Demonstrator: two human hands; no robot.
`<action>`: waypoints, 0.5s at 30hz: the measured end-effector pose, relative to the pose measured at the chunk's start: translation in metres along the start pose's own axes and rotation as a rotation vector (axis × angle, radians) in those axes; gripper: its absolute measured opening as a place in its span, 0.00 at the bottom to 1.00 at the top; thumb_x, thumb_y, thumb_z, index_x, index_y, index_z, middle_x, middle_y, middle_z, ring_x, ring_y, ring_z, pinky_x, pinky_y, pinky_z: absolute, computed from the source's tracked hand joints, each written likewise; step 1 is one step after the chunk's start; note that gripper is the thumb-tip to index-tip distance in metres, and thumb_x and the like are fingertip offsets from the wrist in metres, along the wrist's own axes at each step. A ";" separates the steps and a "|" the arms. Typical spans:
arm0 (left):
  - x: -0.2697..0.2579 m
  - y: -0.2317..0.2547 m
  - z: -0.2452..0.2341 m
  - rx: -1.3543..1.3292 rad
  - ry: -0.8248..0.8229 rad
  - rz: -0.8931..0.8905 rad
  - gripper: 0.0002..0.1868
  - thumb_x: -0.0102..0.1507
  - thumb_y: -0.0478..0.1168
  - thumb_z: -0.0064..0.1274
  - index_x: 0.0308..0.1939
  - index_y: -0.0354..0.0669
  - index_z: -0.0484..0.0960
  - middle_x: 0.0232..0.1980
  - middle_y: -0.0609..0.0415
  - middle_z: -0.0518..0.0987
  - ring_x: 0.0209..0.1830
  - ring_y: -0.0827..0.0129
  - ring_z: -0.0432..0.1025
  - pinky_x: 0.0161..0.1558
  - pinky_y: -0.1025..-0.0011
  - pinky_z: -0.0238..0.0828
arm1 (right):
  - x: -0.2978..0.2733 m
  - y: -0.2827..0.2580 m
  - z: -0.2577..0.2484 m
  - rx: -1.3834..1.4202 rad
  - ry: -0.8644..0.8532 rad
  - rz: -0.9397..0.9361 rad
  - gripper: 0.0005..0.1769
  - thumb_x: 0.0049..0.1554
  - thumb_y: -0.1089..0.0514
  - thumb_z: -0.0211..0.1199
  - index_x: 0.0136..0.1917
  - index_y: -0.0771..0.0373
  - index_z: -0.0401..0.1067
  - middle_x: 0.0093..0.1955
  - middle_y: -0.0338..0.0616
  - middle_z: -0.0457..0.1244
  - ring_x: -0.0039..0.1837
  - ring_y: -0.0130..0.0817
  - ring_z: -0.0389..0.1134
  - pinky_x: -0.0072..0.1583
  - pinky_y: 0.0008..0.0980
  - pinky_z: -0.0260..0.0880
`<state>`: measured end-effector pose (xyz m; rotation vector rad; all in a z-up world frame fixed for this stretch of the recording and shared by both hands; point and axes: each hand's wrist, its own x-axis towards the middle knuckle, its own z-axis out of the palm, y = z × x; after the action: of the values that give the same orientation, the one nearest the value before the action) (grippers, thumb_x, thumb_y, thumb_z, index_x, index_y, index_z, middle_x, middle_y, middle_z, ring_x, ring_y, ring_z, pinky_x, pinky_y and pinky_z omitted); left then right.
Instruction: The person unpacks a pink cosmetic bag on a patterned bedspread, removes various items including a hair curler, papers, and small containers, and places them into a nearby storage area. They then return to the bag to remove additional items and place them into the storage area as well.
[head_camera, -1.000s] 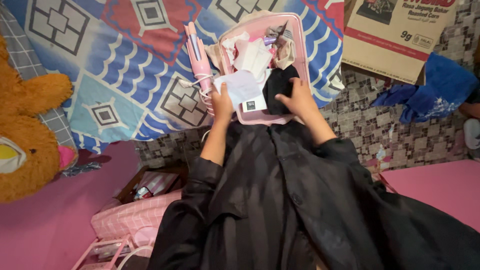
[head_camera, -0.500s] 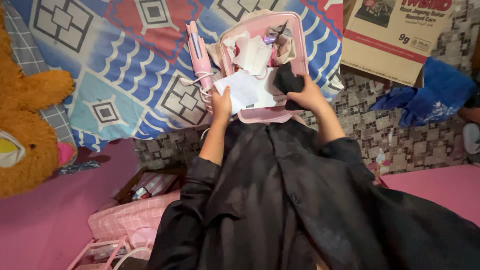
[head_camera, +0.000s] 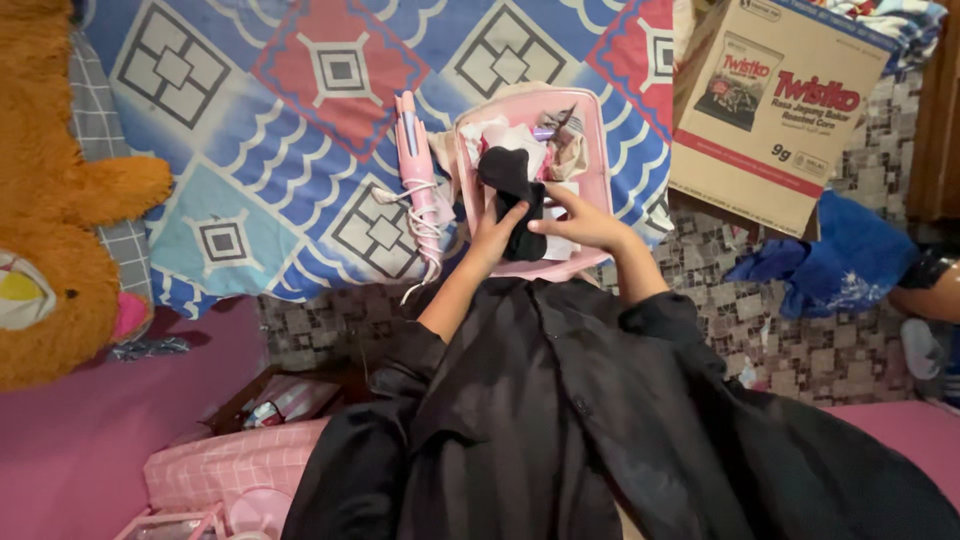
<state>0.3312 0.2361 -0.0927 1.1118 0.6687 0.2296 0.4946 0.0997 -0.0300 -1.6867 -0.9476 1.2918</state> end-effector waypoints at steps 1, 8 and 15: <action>0.000 0.008 -0.004 0.076 0.059 -0.051 0.32 0.63 0.48 0.60 0.67 0.37 0.69 0.61 0.50 0.78 0.60 0.66 0.72 0.62 0.69 0.67 | 0.009 0.011 -0.010 -0.085 -0.030 -0.100 0.35 0.59 0.51 0.72 0.75 0.63 0.65 0.71 0.51 0.61 0.72 0.41 0.62 0.67 0.36 0.64; -0.007 0.005 -0.029 -0.152 0.119 -0.110 0.26 0.57 0.35 0.62 0.59 0.34 0.75 0.52 0.53 0.81 0.52 0.66 0.75 0.57 0.67 0.70 | 0.061 0.058 -0.026 -0.433 0.640 -0.042 0.23 0.59 0.54 0.65 0.66 0.61 0.73 0.73 0.54 0.58 0.64 0.49 0.69 0.63 0.41 0.74; -0.005 -0.016 -0.047 -0.337 0.170 -0.139 0.20 0.60 0.34 0.61 0.55 0.31 0.79 0.51 0.52 0.82 0.53 0.66 0.76 0.60 0.68 0.69 | 0.074 0.040 -0.014 -0.774 0.689 0.134 0.32 0.61 0.61 0.60 0.78 0.61 0.60 0.64 0.56 0.62 0.58 0.59 0.68 0.53 0.52 0.70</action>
<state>0.2967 0.2620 -0.1182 0.7252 0.8216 0.3075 0.5271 0.1484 -0.0929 -2.5747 -0.9554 0.3098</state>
